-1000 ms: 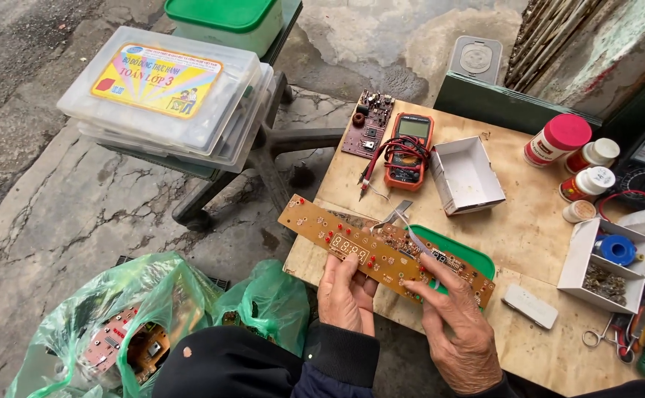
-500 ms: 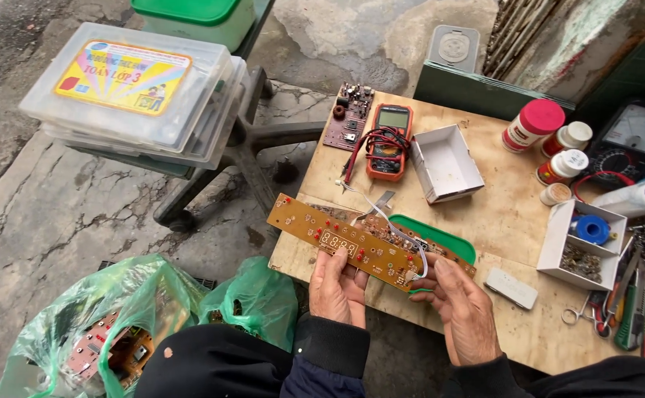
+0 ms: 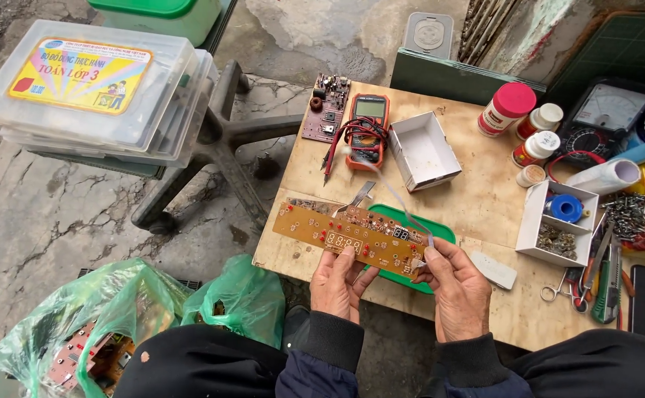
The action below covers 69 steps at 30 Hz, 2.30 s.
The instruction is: The person is taking electronic circuit boards out of a plastic bag, inspecting them, and organizing them on a repair workbench.
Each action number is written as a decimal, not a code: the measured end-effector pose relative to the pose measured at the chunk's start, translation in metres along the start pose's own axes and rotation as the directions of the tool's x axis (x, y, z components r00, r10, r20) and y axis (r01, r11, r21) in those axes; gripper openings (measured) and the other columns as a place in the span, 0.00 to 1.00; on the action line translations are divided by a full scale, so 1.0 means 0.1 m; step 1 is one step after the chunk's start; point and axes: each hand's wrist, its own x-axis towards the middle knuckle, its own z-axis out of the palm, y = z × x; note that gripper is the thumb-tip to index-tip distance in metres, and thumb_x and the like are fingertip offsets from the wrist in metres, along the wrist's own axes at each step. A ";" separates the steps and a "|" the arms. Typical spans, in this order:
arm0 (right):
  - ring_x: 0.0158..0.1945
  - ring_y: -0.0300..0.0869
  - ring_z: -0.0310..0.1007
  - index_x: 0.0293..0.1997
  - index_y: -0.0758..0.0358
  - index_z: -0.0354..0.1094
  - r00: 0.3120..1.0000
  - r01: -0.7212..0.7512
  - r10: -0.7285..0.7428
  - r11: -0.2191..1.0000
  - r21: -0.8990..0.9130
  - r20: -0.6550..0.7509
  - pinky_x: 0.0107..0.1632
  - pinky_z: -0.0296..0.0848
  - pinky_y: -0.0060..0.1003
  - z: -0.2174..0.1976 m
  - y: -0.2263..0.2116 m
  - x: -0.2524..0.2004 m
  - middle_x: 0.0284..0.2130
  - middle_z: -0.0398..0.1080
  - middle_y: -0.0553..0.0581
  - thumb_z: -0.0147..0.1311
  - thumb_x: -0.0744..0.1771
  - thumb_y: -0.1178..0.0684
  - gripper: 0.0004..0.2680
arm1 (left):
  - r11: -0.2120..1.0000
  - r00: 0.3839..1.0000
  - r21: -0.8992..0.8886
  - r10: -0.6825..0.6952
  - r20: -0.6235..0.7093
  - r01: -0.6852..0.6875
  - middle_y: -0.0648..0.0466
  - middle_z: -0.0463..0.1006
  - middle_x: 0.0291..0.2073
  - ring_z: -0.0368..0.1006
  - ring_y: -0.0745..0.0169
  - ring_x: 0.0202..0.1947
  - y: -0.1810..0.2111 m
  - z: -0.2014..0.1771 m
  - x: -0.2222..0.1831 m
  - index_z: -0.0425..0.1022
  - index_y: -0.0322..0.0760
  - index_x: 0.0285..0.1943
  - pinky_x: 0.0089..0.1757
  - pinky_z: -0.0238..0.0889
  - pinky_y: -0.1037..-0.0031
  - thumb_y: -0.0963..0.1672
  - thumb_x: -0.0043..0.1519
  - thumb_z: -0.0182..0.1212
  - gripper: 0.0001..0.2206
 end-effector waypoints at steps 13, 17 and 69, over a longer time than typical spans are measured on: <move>0.36 0.42 0.75 0.58 0.72 0.75 1.000 0.016 -0.016 1.000 -0.011 -0.009 0.36 0.78 0.35 -0.01 0.04 0.02 0.43 0.79 0.62 0.61 0.70 0.57 0.12 | 1.000 0.999 0.021 -0.007 0.051 0.006 0.48 0.82 0.46 0.82 0.53 0.45 -0.08 -0.08 0.08 0.72 0.37 0.70 0.46 0.84 0.58 0.41 0.66 0.67 0.22; 0.36 0.43 0.76 0.58 0.73 0.75 1.000 0.017 -0.017 1.000 -0.001 -0.008 0.36 0.78 0.35 -0.02 0.05 0.03 0.43 0.79 0.63 0.61 0.70 0.58 0.11 | 0.999 0.998 0.044 -0.005 0.056 0.002 0.48 0.82 0.47 0.82 0.52 0.45 -0.05 -0.05 0.04 0.73 0.38 0.71 0.46 0.84 0.58 0.41 0.67 0.67 0.22; 0.41 0.42 0.75 0.60 0.68 0.74 0.997 -0.053 0.050 0.997 -0.062 -0.052 0.36 0.74 0.34 -0.01 0.00 0.02 0.49 0.79 0.61 0.59 0.71 0.55 0.11 | 1.000 0.996 -0.017 -0.011 0.093 0.013 0.53 0.71 0.34 0.73 0.63 0.34 -0.22 -0.13 0.11 0.72 0.32 0.67 0.47 0.85 0.57 0.37 0.64 0.64 0.20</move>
